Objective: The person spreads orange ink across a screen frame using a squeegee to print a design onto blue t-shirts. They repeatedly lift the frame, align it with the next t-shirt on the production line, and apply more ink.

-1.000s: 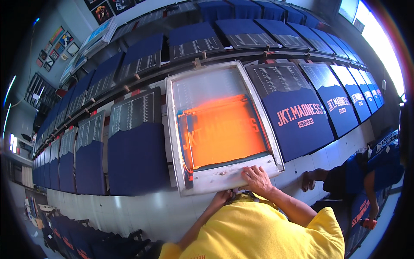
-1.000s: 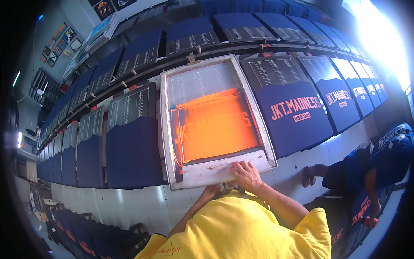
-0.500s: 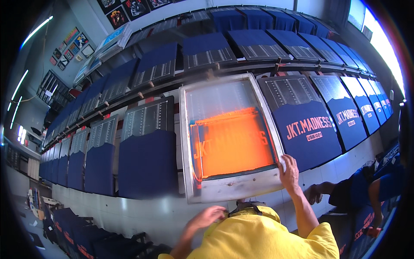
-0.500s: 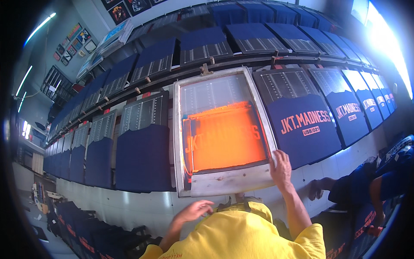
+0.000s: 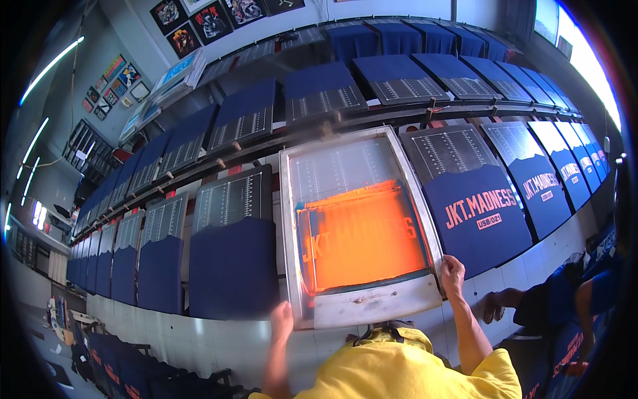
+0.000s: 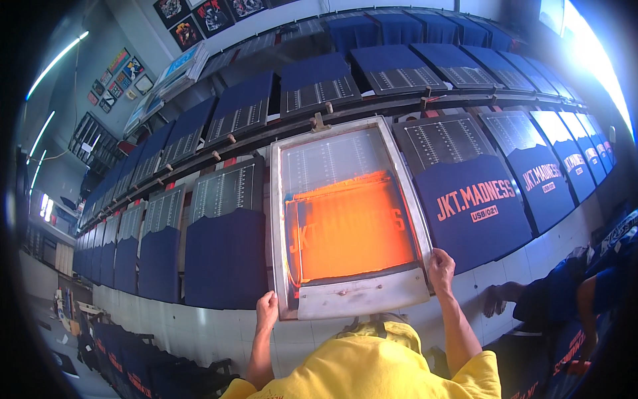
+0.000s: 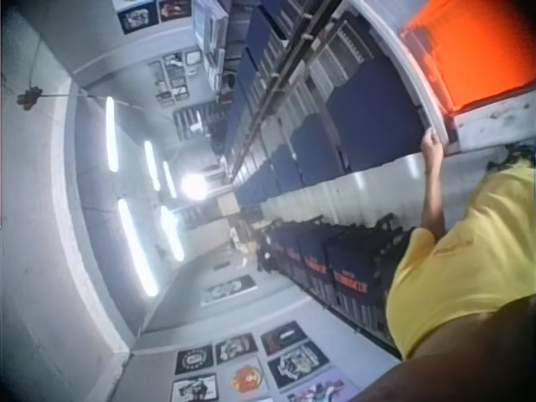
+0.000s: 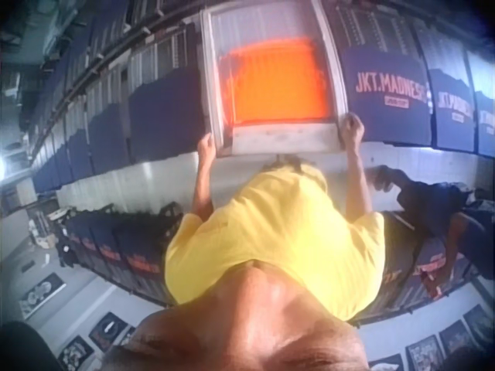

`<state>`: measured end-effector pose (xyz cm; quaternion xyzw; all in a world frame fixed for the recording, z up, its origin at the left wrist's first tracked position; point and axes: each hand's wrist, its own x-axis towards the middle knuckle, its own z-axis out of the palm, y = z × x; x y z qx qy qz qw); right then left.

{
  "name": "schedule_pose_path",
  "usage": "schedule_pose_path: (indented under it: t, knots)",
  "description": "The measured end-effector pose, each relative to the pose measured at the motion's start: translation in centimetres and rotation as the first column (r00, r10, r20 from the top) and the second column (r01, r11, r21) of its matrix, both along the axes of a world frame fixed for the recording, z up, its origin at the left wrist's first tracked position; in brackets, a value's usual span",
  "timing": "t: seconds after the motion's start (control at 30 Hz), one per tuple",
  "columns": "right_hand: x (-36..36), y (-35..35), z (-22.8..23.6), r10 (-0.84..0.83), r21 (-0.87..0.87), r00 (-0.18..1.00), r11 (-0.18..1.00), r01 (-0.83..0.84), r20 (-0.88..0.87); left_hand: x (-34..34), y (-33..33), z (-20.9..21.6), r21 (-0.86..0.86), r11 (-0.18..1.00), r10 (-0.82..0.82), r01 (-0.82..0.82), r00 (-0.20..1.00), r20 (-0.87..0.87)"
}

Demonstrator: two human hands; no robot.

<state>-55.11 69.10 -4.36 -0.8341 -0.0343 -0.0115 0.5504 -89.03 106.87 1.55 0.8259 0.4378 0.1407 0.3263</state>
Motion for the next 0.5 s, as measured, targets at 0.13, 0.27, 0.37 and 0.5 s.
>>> schedule_pose_path:
  t: [0.13, 0.27, 0.37, 0.5]
  knots:
    - [-0.1, 0.4, 0.8, -0.007, 0.029, 0.999, 1.0, 0.009, -0.045, -0.1, 0.9, -0.4, -0.021, 1.0, -0.019, 0.016, 0.992, -0.124]
    - [0.2, 0.2, -0.2, -0.028, 0.034, 1.0, 0.999, 0.028, 0.008, -0.3, 1.1, 0.3, 0.0, 1.0, -0.02, 0.021, 0.992, -0.124]
    - [0.1, 0.2, 0.1, -0.029, 0.039, 1.0, 0.999, 0.029, -0.01, -0.1, 1.4, 0.3, -0.018, 0.999, -0.038, 0.036, 0.989, -0.142]
    - [-0.2, 0.5, -0.1, -0.029, 0.032, 0.999, 0.999, 0.028, 0.015, -0.4, 2.0, -0.8, -0.048, 0.999, -0.027, 0.02, 0.989, -0.144]
